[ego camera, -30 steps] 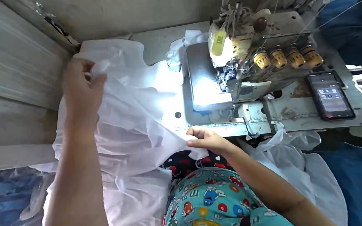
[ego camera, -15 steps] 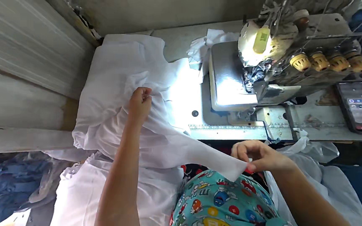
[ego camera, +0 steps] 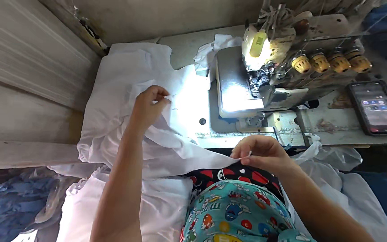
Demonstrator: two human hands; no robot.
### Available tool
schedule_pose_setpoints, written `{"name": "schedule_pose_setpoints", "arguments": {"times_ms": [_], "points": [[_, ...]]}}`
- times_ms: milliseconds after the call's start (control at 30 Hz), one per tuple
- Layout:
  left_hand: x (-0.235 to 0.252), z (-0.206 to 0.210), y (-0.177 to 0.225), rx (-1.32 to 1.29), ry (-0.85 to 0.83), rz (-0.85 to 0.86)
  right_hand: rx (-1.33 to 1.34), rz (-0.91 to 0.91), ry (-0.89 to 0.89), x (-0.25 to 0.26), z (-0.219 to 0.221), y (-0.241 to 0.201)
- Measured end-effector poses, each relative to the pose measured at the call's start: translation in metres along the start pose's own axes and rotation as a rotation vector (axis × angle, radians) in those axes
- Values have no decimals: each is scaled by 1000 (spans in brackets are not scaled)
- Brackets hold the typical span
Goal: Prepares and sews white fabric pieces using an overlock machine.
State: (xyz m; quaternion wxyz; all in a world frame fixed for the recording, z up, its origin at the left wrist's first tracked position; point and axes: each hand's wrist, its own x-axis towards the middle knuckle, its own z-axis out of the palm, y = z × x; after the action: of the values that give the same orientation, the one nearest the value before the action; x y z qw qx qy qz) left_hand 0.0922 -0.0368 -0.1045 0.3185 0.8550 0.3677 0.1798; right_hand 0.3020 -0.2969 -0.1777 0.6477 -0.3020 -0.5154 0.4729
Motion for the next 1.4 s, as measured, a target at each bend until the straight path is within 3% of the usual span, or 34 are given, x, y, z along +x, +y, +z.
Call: {"name": "schedule_pose_setpoints", "arguments": {"times_ms": [167,300,467,633,767,1033,1200,1333,1400], "points": [[-26,48,81,-314,-209,198,-156,-116,85,19,15,-10],[-43,79,83,-386,-286,190,-401,-170,310,21,14,3],[-58,86,72,-421,-345,174,-468,-101,458,15,8,20],[-62,88,67,-422,-268,216,-286,11,326,13,7,26],[-62,85,65,-429,-213,201,-145,-81,212,11,5,26],[-66,87,62,-489,-141,172,-204,-105,254,9,2,24],[-72,92,61,-273,11,228,-250,-86,351,12,6,22],[-69,89,77,-363,-19,141,-342,-171,292,16,5,15],[-55,91,87,-367,18,222,-375,-222,276,22,2,4]]}}
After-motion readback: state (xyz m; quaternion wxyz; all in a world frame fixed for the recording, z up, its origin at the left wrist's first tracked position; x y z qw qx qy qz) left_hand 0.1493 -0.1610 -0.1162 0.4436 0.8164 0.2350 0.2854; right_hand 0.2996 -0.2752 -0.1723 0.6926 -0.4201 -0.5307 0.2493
